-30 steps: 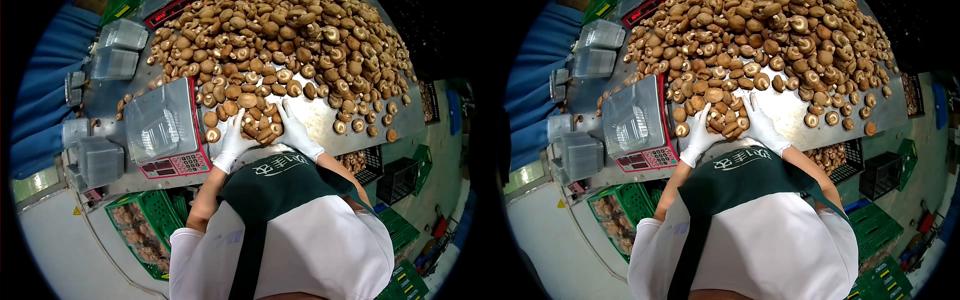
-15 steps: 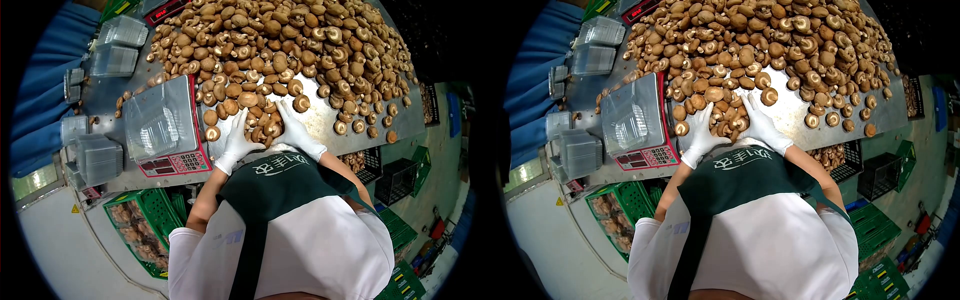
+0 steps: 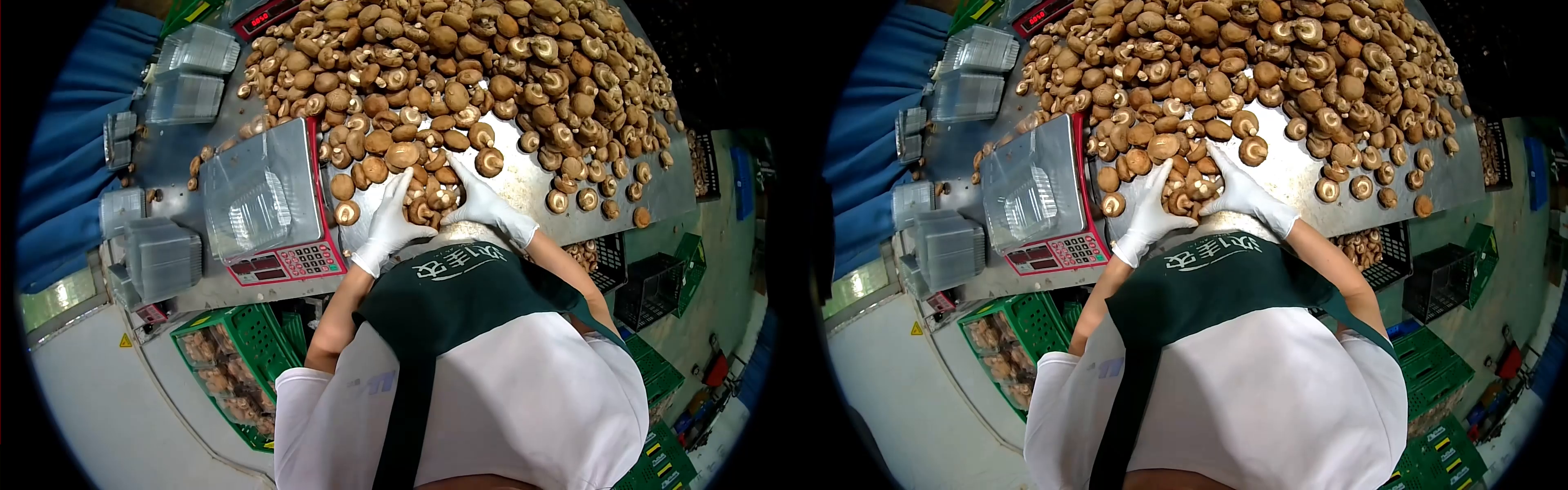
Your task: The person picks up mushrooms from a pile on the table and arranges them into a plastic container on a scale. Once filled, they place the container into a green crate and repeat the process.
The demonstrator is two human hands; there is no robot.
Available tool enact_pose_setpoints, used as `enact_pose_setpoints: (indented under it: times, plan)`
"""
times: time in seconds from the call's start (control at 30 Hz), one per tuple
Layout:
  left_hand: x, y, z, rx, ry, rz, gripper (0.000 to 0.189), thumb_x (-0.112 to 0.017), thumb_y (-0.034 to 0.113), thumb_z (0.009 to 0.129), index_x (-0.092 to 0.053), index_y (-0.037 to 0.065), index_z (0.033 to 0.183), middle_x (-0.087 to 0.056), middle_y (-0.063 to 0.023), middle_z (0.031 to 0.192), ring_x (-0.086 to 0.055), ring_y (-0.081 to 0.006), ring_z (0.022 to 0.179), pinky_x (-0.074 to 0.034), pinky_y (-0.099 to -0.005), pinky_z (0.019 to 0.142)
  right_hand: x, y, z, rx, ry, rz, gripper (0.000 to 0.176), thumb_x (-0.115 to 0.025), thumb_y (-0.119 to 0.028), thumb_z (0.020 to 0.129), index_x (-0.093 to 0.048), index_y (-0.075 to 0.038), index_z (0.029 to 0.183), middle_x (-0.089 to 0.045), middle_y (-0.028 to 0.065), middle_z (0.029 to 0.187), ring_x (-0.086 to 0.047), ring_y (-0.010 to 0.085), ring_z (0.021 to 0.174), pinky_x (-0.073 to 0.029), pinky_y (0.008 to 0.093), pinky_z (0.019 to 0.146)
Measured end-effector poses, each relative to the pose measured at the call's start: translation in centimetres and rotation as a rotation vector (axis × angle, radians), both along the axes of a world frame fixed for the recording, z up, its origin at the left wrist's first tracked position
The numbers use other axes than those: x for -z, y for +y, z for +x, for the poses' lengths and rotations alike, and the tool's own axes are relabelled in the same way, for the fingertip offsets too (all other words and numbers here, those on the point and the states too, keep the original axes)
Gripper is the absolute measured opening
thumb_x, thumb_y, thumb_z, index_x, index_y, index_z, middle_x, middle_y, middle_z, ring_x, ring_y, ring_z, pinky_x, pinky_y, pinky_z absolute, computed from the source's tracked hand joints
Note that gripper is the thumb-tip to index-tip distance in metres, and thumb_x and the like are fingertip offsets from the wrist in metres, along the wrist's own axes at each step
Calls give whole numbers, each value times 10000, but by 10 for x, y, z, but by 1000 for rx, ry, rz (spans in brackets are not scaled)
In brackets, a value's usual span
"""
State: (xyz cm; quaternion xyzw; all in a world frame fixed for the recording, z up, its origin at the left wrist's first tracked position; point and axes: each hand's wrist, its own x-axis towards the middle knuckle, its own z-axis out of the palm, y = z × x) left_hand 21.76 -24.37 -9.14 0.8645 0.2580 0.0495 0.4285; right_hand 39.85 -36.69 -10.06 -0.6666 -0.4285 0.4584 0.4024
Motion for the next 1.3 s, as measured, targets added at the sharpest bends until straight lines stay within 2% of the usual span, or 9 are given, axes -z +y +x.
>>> enact_pose_setpoints:
  times: [0.13, 0.2, 0.47, 0.63, 0.8, 0.97, 1.1, 1.2, 1.3]
  plan:
    - [4, -14, 2, 55, 10, -43, 1200, -891, 273, 471, -231, 112, 1460, -319, -169, 1409, -383, -353, 1283, -373, -385, 1047, 4, -8, -10, 70, -1, -4, 1276, -900, -207, 508, -94, -46, 1485, -237, 229, 1494, -305, 317, 1362, -291, 317, 1099]
    - [4, -19, 5, -117, -56, -82, 1240, -903, 312, 456, -221, 68, 1462, -342, -199, 1400, -326, -365, 1313, -289, -410, 1090, -5, 2, -9, 84, -15, -31, 1279, -897, -200, 510, -83, -45, 1485, -242, 235, 1490, -313, 322, 1356, -296, 319, 1096]
    - [17, 1, 15, -78, -121, -205, 1219, -898, 228, 467, -213, 44, 1457, -390, -199, 1363, -412, -334, 1260, -363, -371, 1049, -9, 26, 14, -44, -103, -70, 1253, -879, -200, 535, -77, -48, 1486, -376, 263, 1410, -403, 327, 1299, -336, 331, 1067]
    - [15, -2, 13, -88, -125, -256, 1209, -886, 199, 466, -213, 41, 1458, -402, -199, 1340, -428, -327, 1238, -367, -365, 1041, -5, 24, 20, 4, -61, -62, 1063, -875, -232, 539, -294, -113, 1421, -520, 212, 1292, -513, 313, 1186, -405, 340, 1007]
    - [5, -1, 10, -25, -68, -230, 1179, -865, 187, 480, -214, -25, 1440, -390, -229, 1364, -385, -330, 1281, -314, -360, 1074, -26, 9, 1, 55, 62, -107, 953, -853, -154, 572, -363, -98, 1388, -550, 150, 1261, -547, 241, 1133, -432, 313, 979]
    - [15, 1, 13, -63, -40, -273, 1201, -859, 190, 488, -171, -41, 1444, -393, -231, 1358, -404, -315, 1264, -331, -347, 1059, -32, 17, -2, 166, -79, -106, 1078, -867, -261, 601, -237, -90, 1458, -554, 220, 1259, -549, 311, 1160, -442, 343, 975]
    - [17, 3, 15, -64, -113, -325, 1193, -866, 181, 498, -174, -41, 1445, -390, -212, 1366, -400, -275, 1267, -340, -324, 1048, -14, 38, 15, 2, -217, -202, 1144, -858, -391, 578, -209, -78, 1466, -562, 274, 1209, -562, 365, 1117, -451, 385, 942]
    - [14, 4, 15, -69, -142, -409, 1178, -860, 183, 505, -187, -25, 1450, -387, -215, 1371, -392, -287, 1275, -328, -335, 1058, -1, 39, 21, -16, -232, -174, 1102, -862, -434, 554, -284, -84, 1425, -578, 254, 1195, -577, 353, 1102, -462, 374, 930]
    - [1, 1, 11, -4, -115, -222, 1141, -832, 127, 519, -196, -20, 1454, -426, -209, 1361, -417, -293, 1263, -357, -332, 1043, -5, 20, 10, 71, -155, -169, 1003, -855, -385, 576, -346, -125, 1400, -596, 226, 1172, -617, 310, 1027, -500, 371, 870]
